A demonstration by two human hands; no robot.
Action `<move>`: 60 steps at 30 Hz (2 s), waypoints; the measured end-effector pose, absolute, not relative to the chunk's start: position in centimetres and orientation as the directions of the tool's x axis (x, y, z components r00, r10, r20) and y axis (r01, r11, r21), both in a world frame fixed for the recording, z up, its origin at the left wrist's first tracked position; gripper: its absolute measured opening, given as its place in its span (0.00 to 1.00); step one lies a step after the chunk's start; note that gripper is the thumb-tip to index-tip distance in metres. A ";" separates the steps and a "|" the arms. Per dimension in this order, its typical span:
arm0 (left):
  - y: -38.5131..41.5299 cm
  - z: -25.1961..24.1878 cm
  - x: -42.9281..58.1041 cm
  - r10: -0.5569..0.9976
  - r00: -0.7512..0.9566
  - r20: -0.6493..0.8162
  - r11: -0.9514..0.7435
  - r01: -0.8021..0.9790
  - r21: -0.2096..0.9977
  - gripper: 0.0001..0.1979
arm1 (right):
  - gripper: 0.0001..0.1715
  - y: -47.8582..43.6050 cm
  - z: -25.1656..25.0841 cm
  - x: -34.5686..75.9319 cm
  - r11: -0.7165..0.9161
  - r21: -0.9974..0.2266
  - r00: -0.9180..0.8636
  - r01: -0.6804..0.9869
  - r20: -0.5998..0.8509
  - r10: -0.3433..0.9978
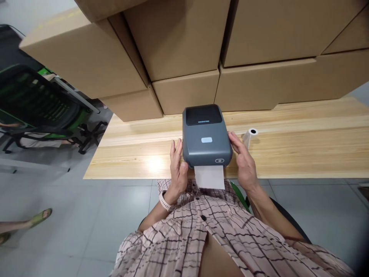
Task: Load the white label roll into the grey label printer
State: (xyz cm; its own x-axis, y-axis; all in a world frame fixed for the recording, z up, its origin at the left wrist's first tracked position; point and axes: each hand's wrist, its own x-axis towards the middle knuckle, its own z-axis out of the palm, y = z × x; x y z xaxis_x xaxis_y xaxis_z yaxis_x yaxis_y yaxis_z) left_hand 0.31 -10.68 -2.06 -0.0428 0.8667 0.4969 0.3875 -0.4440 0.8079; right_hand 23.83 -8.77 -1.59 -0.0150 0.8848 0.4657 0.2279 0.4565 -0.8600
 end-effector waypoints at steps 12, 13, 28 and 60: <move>1.7 -0.2 -2.0 0.922 -0.103 0.373 -0.367 0.071 0.928 0.36 | 0.50 3.7 8.5 22.9 0.633 -0.646 -0.103 0.426 0.661 0.743; 1.9 -0.6 -2.1 0.953 -0.061 0.298 -0.296 0.037 0.955 0.38 | 0.50 4.8 9.3 22.6 0.622 -0.657 -0.092 0.426 0.652 0.752; 1.3 -1.6 -1.9 0.984 0.119 0.134 -0.134 -0.012 0.991 0.49 | 0.53 10.7 12.7 20.9 0.510 -0.566 -0.091 0.648 0.607 0.789; 1.2 4.4 -2.0 0.976 0.209 -0.056 -0.087 0.620 0.780 0.50 | 0.68 6.1 13.7 31.6 0.587 -0.678 -0.637 0.443 0.223 0.738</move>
State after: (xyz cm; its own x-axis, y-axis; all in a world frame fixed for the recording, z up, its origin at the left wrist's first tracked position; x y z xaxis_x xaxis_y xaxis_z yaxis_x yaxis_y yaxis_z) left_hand -2.00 1.19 4.43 0.2085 0.9764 -0.0564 0.6199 -0.0874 0.7798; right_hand 31.62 6.13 13.67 -0.6370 0.7380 0.2226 0.4429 0.5867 -0.6779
